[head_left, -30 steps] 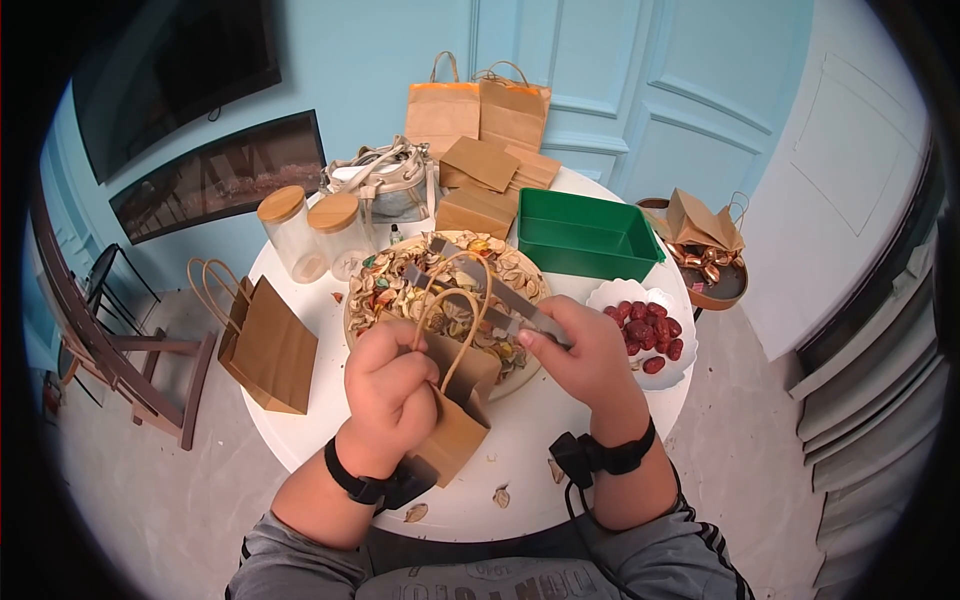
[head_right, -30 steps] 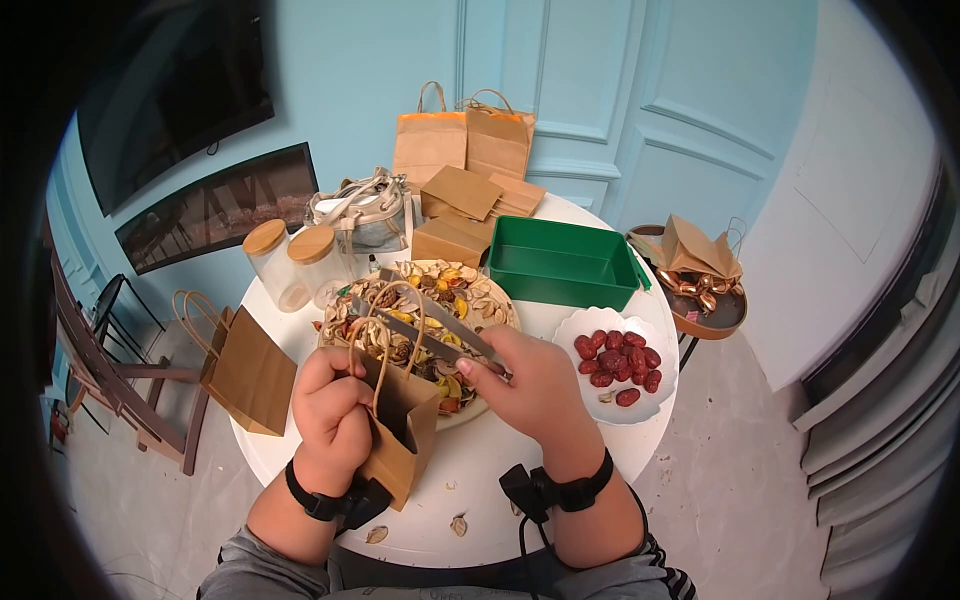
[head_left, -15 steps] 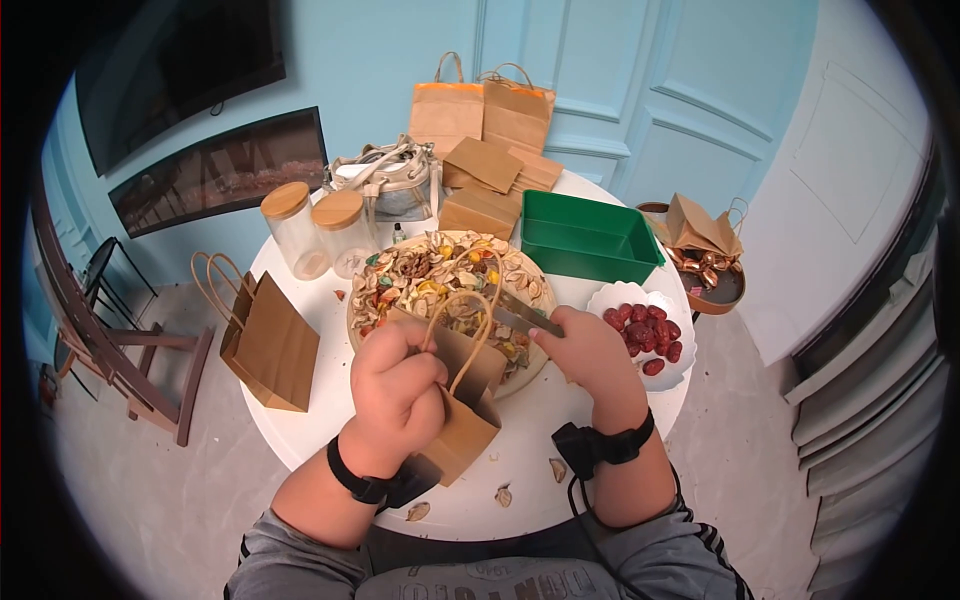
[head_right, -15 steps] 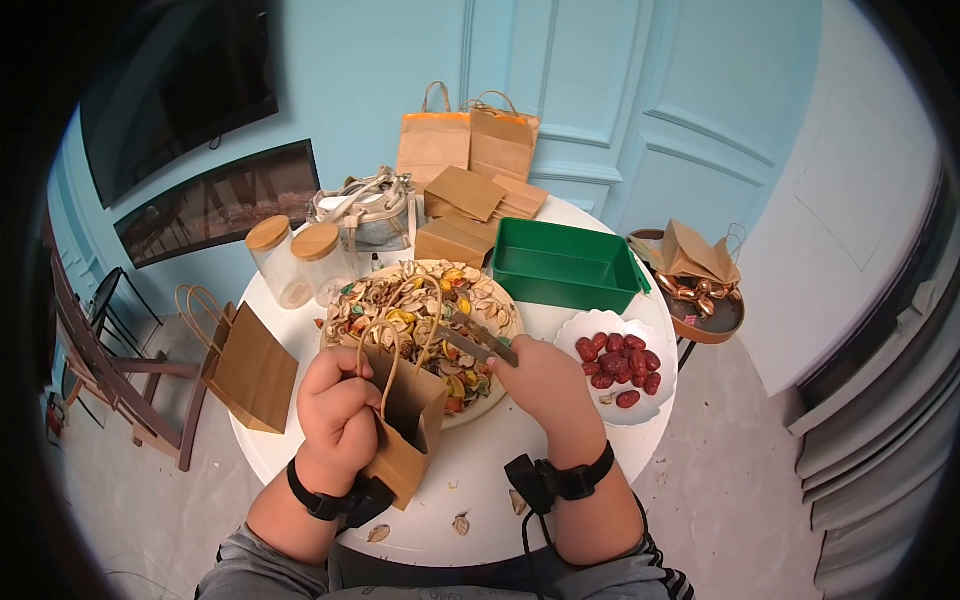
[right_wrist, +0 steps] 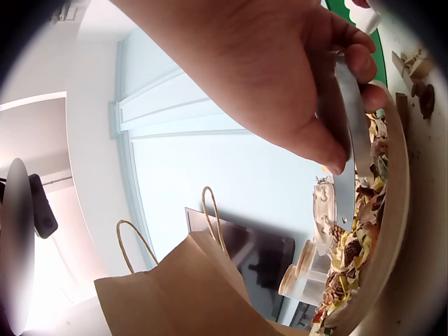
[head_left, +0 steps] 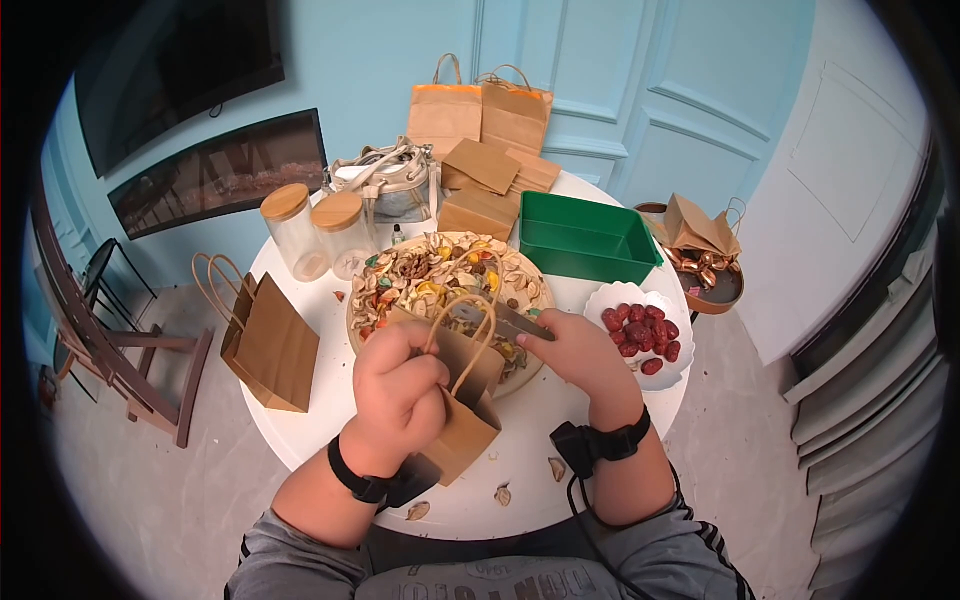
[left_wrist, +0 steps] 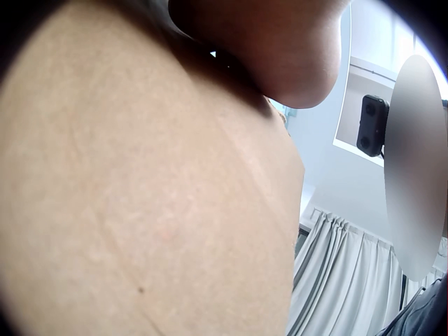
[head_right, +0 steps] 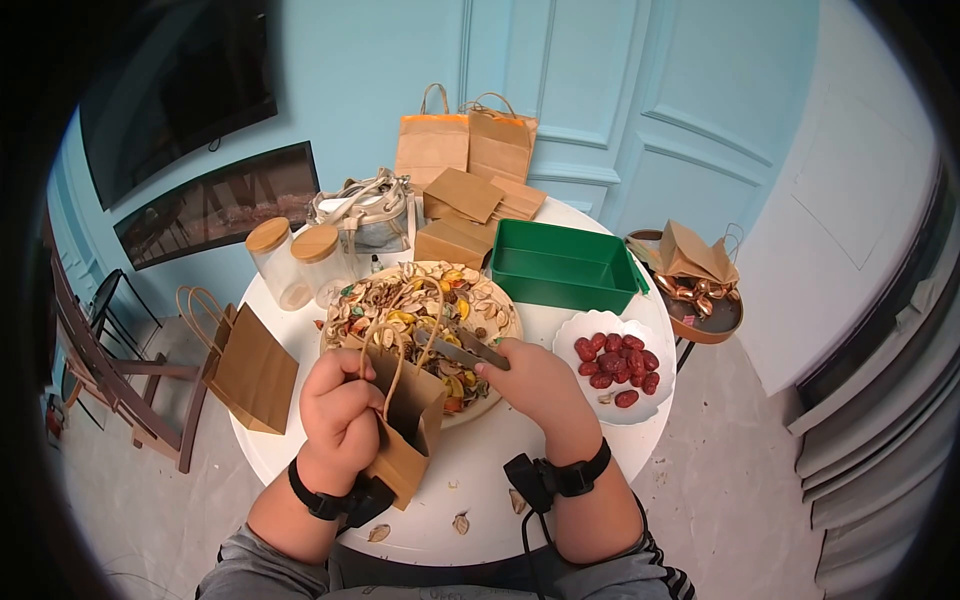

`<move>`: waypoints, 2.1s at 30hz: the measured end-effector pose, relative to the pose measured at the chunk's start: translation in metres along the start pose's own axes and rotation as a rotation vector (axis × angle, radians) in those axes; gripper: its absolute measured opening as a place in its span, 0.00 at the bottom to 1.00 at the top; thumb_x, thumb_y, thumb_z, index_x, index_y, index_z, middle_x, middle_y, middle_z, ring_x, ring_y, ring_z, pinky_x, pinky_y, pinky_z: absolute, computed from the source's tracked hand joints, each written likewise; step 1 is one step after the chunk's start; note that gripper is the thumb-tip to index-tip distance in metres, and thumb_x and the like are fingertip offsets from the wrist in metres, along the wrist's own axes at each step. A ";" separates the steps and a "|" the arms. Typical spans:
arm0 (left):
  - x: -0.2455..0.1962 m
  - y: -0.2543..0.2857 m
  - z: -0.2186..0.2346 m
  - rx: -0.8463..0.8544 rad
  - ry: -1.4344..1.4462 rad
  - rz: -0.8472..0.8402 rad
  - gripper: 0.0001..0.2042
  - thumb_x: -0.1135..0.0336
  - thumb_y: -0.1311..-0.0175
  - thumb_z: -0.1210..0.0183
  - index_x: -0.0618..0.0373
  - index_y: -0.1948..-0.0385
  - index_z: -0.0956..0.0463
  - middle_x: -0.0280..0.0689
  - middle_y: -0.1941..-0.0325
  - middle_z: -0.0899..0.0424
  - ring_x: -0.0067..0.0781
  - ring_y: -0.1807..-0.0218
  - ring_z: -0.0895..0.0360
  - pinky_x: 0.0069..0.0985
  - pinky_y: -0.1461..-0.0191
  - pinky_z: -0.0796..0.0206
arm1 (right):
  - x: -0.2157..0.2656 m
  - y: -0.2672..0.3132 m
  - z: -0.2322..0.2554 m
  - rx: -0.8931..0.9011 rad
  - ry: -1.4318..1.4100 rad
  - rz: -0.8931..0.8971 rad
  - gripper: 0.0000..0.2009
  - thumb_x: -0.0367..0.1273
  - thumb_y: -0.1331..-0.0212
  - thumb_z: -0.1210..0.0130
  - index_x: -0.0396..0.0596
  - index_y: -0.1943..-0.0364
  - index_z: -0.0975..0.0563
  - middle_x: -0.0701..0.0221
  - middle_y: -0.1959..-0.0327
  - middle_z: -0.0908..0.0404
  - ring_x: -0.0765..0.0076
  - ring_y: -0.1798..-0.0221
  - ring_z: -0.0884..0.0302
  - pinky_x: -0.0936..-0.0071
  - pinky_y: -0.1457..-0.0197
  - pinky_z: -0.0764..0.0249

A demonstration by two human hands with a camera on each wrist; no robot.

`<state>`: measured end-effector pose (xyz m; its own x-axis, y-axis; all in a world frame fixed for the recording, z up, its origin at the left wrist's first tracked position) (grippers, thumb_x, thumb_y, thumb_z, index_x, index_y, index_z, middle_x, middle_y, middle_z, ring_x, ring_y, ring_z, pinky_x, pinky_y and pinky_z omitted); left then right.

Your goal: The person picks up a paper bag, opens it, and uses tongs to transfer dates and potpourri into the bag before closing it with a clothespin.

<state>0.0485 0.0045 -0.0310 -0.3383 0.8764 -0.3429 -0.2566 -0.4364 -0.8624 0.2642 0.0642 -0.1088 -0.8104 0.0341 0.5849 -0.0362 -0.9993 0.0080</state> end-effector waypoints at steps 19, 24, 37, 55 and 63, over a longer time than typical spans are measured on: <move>0.001 -0.005 -0.006 0.004 -0.038 -0.019 0.06 0.80 0.63 0.49 0.59 0.83 0.26 0.41 0.69 0.25 0.42 0.71 0.27 0.32 0.67 0.35 | -0.001 -0.004 -0.003 -0.016 0.015 0.031 0.21 0.47 0.45 0.41 0.40 0.62 0.22 0.57 0.73 0.21 0.54 0.67 0.22 0.63 0.63 0.30; 0.004 -0.006 -0.011 0.059 -0.063 0.028 0.06 0.80 0.63 0.49 0.59 0.83 0.26 0.41 0.68 0.25 0.43 0.69 0.27 0.33 0.65 0.35 | -0.002 -0.003 -0.005 -0.025 0.034 0.039 0.21 0.47 0.45 0.42 0.40 0.62 0.22 0.56 0.72 0.21 0.52 0.66 0.22 0.62 0.62 0.30; 0.008 -0.006 -0.019 0.111 -0.094 0.072 0.07 0.84 0.60 0.54 0.62 0.83 0.27 0.43 0.69 0.29 0.41 0.67 0.27 0.28 0.65 0.34 | 0.002 0.000 -0.005 -0.019 0.041 0.060 0.19 0.46 0.44 0.44 0.41 0.63 0.23 0.55 0.72 0.22 0.50 0.65 0.23 0.60 0.62 0.30; 0.008 -0.005 -0.015 0.091 -0.061 0.065 0.06 0.81 0.63 0.49 0.58 0.82 0.26 0.41 0.67 0.24 0.44 0.68 0.27 0.33 0.64 0.34 | 0.015 0.002 -0.010 0.008 0.076 0.150 0.19 0.46 0.45 0.42 0.43 0.62 0.23 0.57 0.70 0.20 0.50 0.64 0.21 0.61 0.61 0.29; 0.007 -0.005 -0.016 0.096 -0.063 0.067 0.06 0.81 0.62 0.49 0.58 0.82 0.26 0.40 0.67 0.24 0.44 0.68 0.27 0.33 0.65 0.34 | 0.013 0.004 -0.005 -0.071 0.068 0.149 0.17 0.44 0.45 0.44 0.43 0.65 0.24 0.56 0.74 0.22 0.47 0.66 0.23 0.58 0.63 0.30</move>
<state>0.0617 0.0161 -0.0351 -0.4128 0.8314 -0.3718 -0.3158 -0.5136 -0.7978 0.2501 0.0607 -0.1052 -0.8472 -0.1113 0.5195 0.0483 -0.9899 -0.1333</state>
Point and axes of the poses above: each hand's wrist, its own y-axis away from the middle knuckle, its own z-axis out of the back of the hand, x = y × z, the point moved 8 cm from there along -y, towards the middle knuckle
